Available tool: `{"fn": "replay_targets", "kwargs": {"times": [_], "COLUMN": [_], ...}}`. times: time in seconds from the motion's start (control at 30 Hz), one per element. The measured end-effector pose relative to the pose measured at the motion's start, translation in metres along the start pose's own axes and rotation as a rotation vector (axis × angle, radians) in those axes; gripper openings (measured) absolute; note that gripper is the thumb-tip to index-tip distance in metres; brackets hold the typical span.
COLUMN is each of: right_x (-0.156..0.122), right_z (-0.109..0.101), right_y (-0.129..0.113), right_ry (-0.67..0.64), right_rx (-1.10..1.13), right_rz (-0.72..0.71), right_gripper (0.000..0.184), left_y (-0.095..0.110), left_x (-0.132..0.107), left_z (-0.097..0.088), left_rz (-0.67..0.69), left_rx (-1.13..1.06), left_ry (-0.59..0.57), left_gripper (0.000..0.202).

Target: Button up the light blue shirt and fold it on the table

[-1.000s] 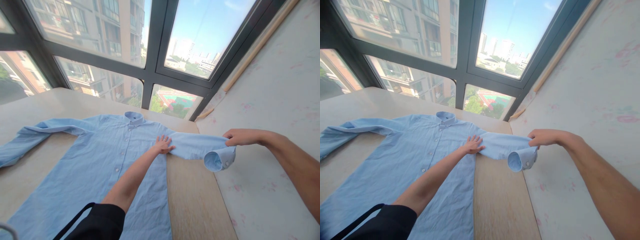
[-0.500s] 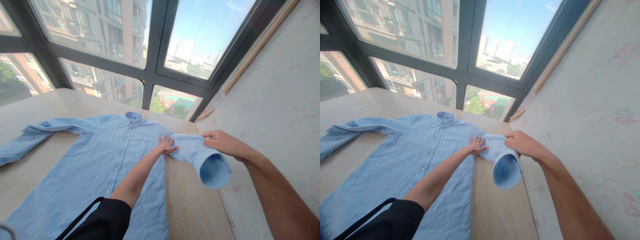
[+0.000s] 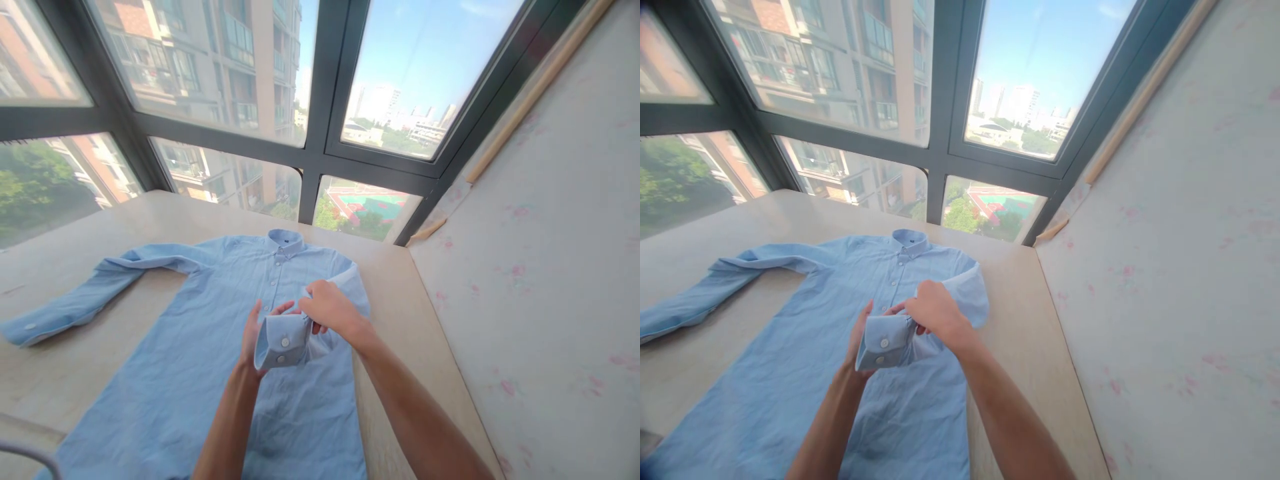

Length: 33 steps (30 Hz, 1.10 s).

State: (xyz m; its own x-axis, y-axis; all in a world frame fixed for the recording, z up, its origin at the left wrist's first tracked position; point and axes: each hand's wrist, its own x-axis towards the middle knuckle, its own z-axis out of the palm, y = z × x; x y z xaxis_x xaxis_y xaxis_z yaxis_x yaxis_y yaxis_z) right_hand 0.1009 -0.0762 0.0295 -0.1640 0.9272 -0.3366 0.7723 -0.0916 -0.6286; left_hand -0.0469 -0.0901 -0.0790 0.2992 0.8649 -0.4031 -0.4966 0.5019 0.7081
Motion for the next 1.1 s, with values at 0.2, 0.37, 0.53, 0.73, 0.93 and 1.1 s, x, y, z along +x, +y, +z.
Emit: {"fn": "replay_targets", "kwargs": {"times": [0.2, 0.37, 0.53, 0.73, 0.93, 1.1], "right_x": [0.028, 0.027, 0.006, -0.01, -0.002, 0.021], "right_z": [0.047, 0.057, 0.063, 0.095, 0.098, 0.062], "right_y": [0.005, 0.043, 0.107, 0.175, 0.188, 0.176], "right_ry": [-0.166, 0.014, 0.368, 0.527, 0.441, 0.617], "right_rx": [0.141, 0.209, 0.131, -0.193, -0.341, -0.314], "right_rz": [-0.253, -0.294, -0.37, -0.516, -0.419, -0.379], "right_gripper": [0.023, 0.041, 0.029, 0.039, 0.035, 0.034], "left_y": [0.0, 0.002, 0.02, 0.015, -0.007, -0.011], "left_x": [-0.079, -0.073, -0.077, -0.07, -0.061, -0.066], "left_z": [-0.041, -0.049, -0.048, -0.066, -0.091, -0.094], "left_rz": [0.024, 0.038, 0.25, 0.286, 0.392, 0.663], "left_rx": [-0.136, -0.004, -0.255, -0.352, 0.038, 0.829], "left_ry": [0.237, 0.448, 0.601, 0.804, 0.955, 1.053], "left_gripper": [0.072, 0.049, 0.033, 0.021, 0.041, 0.067]}}
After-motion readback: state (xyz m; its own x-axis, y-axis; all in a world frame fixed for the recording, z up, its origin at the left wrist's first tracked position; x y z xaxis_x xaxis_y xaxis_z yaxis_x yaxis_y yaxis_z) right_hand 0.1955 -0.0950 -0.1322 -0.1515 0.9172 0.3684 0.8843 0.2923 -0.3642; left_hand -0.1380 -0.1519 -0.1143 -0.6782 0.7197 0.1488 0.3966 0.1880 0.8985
